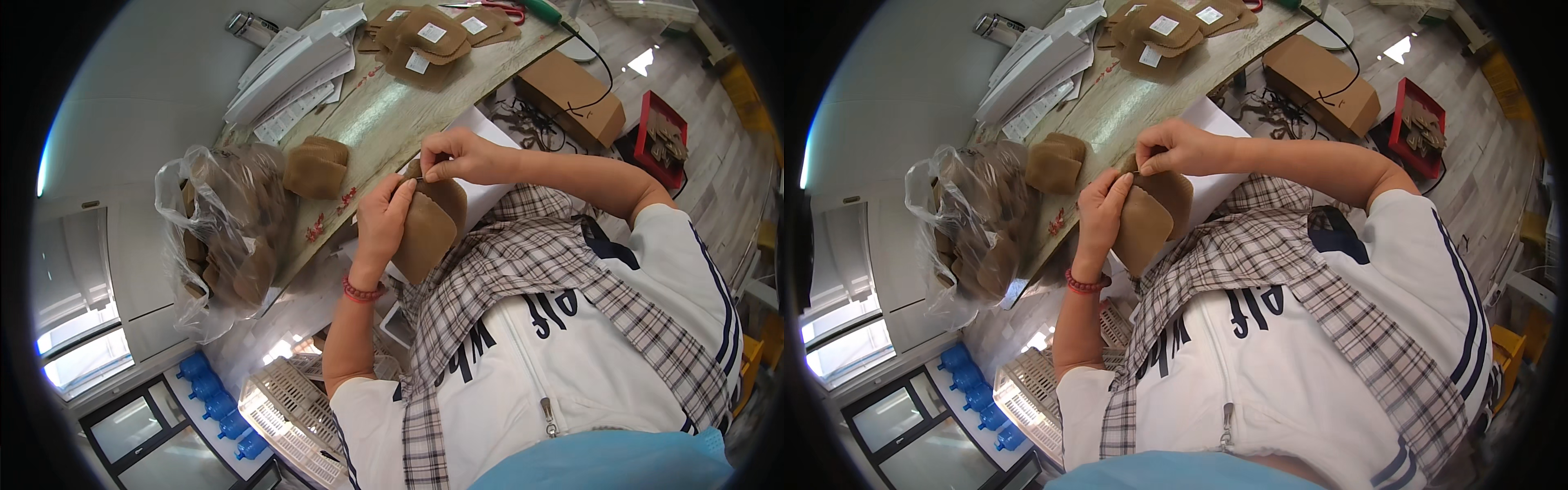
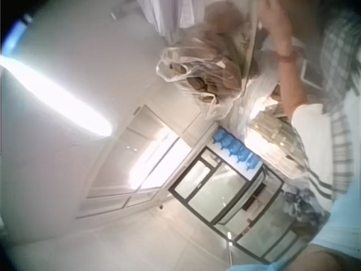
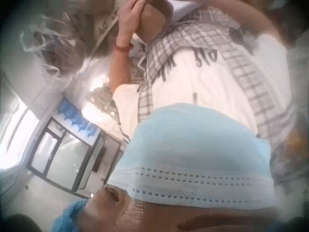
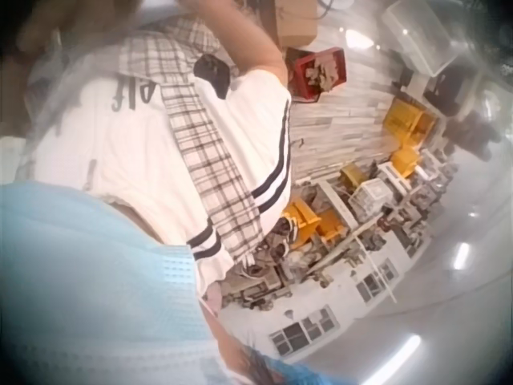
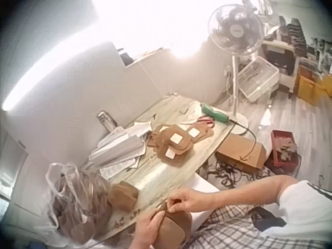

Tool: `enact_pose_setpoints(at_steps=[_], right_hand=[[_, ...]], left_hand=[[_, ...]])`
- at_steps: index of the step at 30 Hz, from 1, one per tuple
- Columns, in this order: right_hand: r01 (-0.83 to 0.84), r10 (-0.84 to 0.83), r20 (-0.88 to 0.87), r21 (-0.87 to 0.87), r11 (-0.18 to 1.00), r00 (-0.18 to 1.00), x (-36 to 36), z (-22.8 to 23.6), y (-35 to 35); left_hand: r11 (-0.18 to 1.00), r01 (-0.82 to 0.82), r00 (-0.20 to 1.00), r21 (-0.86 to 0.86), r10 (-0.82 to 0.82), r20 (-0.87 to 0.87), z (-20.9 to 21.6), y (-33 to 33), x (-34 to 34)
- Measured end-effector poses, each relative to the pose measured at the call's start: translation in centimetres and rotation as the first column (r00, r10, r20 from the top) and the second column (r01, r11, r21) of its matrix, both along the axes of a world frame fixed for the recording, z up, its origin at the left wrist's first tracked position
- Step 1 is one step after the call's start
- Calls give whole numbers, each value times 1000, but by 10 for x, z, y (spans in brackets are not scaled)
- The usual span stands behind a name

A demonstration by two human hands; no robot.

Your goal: The person repeatedly picks up small brown pouches, peels off white labels from a sheet, and sticks them onto the pouches. Finished pouches are stacked on the table. The person handles the pouches and labels by hand throughout the clip.

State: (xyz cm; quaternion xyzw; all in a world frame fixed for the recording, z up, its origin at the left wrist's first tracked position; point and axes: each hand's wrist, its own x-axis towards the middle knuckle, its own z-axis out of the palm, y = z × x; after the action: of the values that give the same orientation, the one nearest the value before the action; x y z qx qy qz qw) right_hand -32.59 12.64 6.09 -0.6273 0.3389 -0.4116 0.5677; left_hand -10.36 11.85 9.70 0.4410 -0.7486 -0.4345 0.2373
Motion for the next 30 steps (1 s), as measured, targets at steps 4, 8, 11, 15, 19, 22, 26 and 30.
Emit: enact_pose_setpoints(at_steps=[4, 8, 11, 15, 19, 22, 26, 30], right_hand=[[-18, 5, 197, 64, 998, 980, 5, -12, 3], [-21, -14, 285, 119, 993, 958, 9, -19, 2], [-102, 53, 367, 116, 988, 929, 0, -17, -6], [-119, 96, 349, 43, 992, 932, -1, -16, -10], [-111, 106, 85, 54, 992, 991, -5, -7, -8], [-127, 113, -360, -15, 992, 926, -4, 23, -3], [-131, 159, -383, 99, 986, 910, -2, 26, -7], [-86, 65, -321, -51, 995, 945, -2, 2, -8]], left_hand=[[813, 19, 905, 583, 233, -355, -4, 3, -7], [785, 41, 907, 618, 230, -353, 3, 6, -5], [770, 57, 912, 635, 220, -347, 10, 6, -4], [704, 85, 893, 705, 260, -367, 13, 6, -7], [929, 62, 986, 366, -1, -165, -6, -4, 5], [992, 23, 970, -122, 7, 244, 2, 4, -4], [961, 94, 944, -259, -3, 329, 4, 3, -11], [987, 28, 977, -158, 7, 211, -3, 0, -11]])
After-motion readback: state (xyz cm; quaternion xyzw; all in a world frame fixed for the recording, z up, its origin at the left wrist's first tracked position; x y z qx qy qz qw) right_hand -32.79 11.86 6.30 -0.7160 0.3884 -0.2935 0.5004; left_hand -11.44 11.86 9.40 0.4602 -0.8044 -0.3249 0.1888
